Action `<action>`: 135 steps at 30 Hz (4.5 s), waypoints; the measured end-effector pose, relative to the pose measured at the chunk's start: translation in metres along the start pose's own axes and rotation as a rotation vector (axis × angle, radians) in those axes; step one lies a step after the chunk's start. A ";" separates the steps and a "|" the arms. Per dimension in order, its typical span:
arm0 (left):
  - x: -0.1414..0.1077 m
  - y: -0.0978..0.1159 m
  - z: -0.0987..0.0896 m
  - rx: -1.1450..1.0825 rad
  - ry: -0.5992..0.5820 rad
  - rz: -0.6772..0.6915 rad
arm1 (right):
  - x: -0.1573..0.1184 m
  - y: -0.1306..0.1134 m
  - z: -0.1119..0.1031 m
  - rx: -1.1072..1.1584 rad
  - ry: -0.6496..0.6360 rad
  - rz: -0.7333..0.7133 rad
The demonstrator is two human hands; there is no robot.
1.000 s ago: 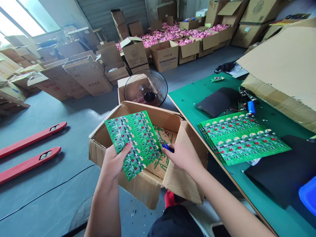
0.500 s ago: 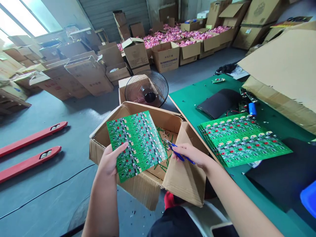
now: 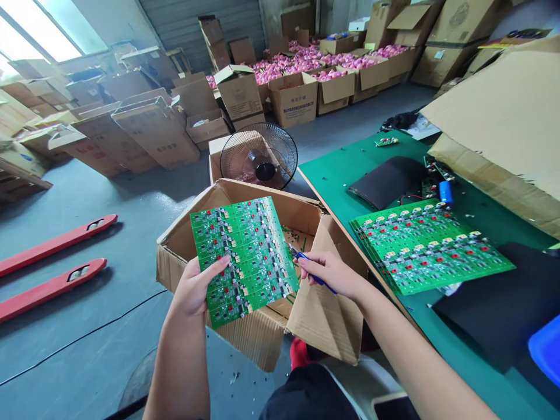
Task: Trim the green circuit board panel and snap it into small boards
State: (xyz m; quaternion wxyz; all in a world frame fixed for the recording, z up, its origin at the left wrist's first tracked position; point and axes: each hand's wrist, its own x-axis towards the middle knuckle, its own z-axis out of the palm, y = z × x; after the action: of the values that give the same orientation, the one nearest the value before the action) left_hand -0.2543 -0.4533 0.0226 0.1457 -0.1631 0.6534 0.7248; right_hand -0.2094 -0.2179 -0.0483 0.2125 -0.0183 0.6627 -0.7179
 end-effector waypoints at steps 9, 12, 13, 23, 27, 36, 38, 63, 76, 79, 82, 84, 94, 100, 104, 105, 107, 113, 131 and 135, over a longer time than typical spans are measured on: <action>-0.001 0.000 0.000 0.046 -0.003 -0.019 | 0.001 0.003 -0.002 -0.089 0.050 0.038; 0.001 -0.003 0.001 0.094 -0.018 -0.009 | 0.002 0.002 0.002 -0.221 0.127 0.008; 0.002 -0.004 0.001 0.124 -0.019 0.007 | 0.003 0.002 0.004 -0.282 0.169 0.008; 0.004 -0.009 0.004 0.674 0.007 0.324 | 0.015 -0.004 0.024 -0.621 0.347 0.210; -0.002 -0.006 0.012 0.835 0.058 0.374 | 0.017 -0.010 0.026 -0.758 0.344 0.269; 0.003 0.001 0.003 0.878 0.013 0.313 | 0.012 -0.016 0.024 -0.880 0.300 0.288; 0.005 0.003 0.000 0.847 -0.015 0.285 | 0.012 -0.018 0.020 -0.906 0.285 0.297; 0.006 0.005 -0.020 0.374 -0.068 0.063 | 0.020 0.003 -0.004 -0.376 0.306 -0.001; 0.003 0.000 -0.019 0.294 -0.173 0.020 | 0.016 -0.009 -0.005 -0.036 0.177 -0.028; 0.003 -0.003 -0.020 0.276 -0.178 0.037 | 0.015 -0.012 -0.003 0.048 0.149 -0.008; 0.004 -0.005 -0.021 0.274 -0.211 0.040 | 0.015 -0.013 -0.001 0.107 0.153 0.013; 0.006 -0.006 -0.023 0.279 -0.226 0.016 | 0.015 -0.012 0.000 0.120 0.144 0.014; 0.009 -0.010 -0.028 0.310 -0.238 0.053 | 0.016 -0.005 0.002 0.066 0.183 -0.031; 0.001 0.003 -0.012 0.632 -0.147 0.163 | 0.018 -0.017 0.008 -0.393 0.366 0.062; 0.002 0.006 -0.012 0.622 -0.073 0.192 | 0.018 -0.022 0.009 -0.655 0.430 0.214; 0.003 0.005 -0.014 0.581 -0.029 0.201 | 0.018 -0.021 0.009 -0.733 0.438 0.245; 0.005 0.004 -0.016 0.469 0.072 0.205 | 0.019 -0.017 0.009 -0.915 0.459 0.264; 0.004 0.006 -0.009 0.004 0.237 0.216 | 0.014 0.004 0.004 -0.481 0.321 0.040; 0.005 0.007 -0.005 -0.096 0.248 0.305 | -0.001 0.002 0.003 -0.178 0.004 -0.078; 0.006 0.007 -0.008 -0.091 0.238 0.302 | -0.002 0.002 0.002 -0.164 -0.054 -0.066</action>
State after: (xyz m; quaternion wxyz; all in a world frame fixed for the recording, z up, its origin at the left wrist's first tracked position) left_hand -0.2623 -0.4616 0.0253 -0.0504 -0.1541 0.6496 0.7428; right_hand -0.2068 -0.2196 -0.0491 0.2044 -0.0769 0.7124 -0.6669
